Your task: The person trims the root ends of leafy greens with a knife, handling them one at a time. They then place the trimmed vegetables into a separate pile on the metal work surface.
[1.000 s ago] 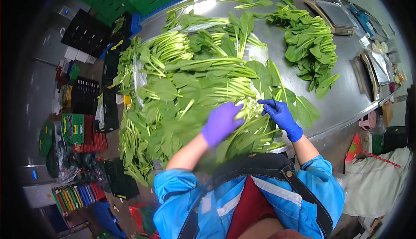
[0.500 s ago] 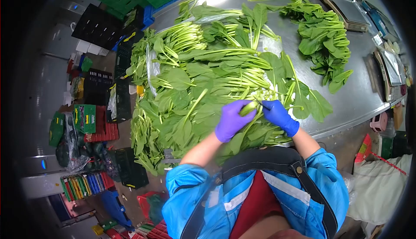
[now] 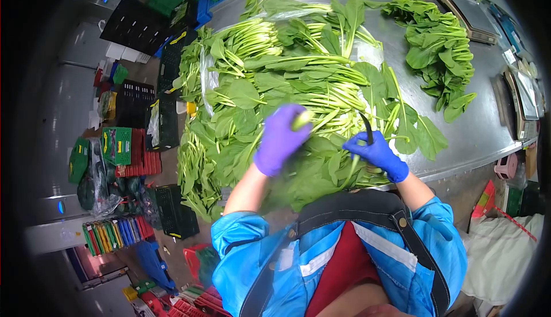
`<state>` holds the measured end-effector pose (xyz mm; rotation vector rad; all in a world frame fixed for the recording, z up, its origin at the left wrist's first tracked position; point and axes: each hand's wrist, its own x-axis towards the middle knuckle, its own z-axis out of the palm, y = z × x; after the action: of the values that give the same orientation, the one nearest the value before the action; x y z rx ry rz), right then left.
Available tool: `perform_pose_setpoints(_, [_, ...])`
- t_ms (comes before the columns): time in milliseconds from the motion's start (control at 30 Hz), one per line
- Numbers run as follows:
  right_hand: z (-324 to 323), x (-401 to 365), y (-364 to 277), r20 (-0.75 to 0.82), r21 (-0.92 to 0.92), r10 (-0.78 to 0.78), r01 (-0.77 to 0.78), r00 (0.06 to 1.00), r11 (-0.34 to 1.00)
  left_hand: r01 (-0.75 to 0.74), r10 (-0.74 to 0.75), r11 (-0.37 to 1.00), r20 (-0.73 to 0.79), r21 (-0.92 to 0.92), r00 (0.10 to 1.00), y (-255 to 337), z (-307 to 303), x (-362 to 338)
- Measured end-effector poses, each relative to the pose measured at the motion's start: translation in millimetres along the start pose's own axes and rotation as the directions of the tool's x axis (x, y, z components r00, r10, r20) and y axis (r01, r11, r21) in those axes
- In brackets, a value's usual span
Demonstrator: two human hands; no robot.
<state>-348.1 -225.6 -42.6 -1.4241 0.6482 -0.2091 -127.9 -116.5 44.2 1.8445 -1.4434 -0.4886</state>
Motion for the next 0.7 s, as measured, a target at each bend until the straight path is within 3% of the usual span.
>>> perform_pose_setpoints(33, [-12,-4,-1,0.075,-0.124,0.187,-0.177,0.979,0.976,0.068,-0.068,0.998,-0.053,0.006,0.996,-20,-8,7])
perform_pose_setpoints(67, [-23,-8,12,0.08,-0.126,0.189,-0.178,0.979,0.976,0.137,-0.135,0.991,-0.107,0.007,0.985,-38,-9,11])
perform_pose_setpoints(100, [-31,-9,31,-0.008,-0.478,0.043,-0.042,0.999,0.877,0.141,-0.139,0.99,-0.112,0.006,0.984,-51,-3,15])
perform_pose_setpoints(133, [-33,-10,35,-0.038,-0.768,-0.129,0.053,0.991,0.638,0.136,-0.135,0.99,-0.015,0.025,0.991,-63,8,18])
perform_pose_setpoints(167, [-33,-7,38,-0.037,-0.769,-0.129,0.055,0.991,0.637,0.128,-0.131,0.991,0.083,0.043,0.988,-74,21,20])
perform_pose_setpoints(233, [-32,1,32,-0.223,-0.686,-0.305,0.073,0.926,0.724,-0.058,0.045,0.985,0.08,0.165,0.996,-94,71,23])
perform_pose_setpoints(300, [-29,16,26,-0.23,-0.628,-0.292,0.088,0.928,0.773,-0.093,0.051,0.955,0.151,0.283,0.987,-92,110,29])
perform_pose_setpoints(333, [-28,21,22,-0.233,-0.567,-0.275,0.1,0.933,0.818,-0.045,-0.043,0.925,0.222,0.377,0.974,-92,123,35])
perform_pose_setpoints(433, [-30,28,28,-0.208,-0.578,-0.186,0.033,0.96,0.816,-0.105,0.004,0.905,0.238,0.413,0.971,-97,126,39])
perform_pose_setpoints(467, [-30,32,39,-0.195,-0.597,-0.14,-0.004,0.971,0.802,-0.054,-0.008,0.962,0.225,0.268,0.974,-83,110,36])
perform_pose_setpoints(500, [-27,35,54,-0.185,-0.563,-0.229,0.088,0.956,0.822,0.002,-0.027,0.993,0.217,0.115,0.976,-64,93,32])
perform_pose_setpoints(533, [-24,34,48,-0.19,-0.56,-0.225,0.083,0.956,0.824,0.001,-0.027,0.993,0.224,0.115,0.974,-51,83,28])
perform_pose_setpoints(600, [-6,33,30,-0.071,-0.554,-0.328,0.236,0.942,0.798,-0.019,0.02,1.0,0.174,-0.008,0.985,-32,69,17])
perform_pose_setpoints(700, [3,38,33,-0.054,-0.589,-0.349,0.253,0.936,0.768,-0.039,0.044,0.999,0.179,-0.032,0.983,-32,65,4])
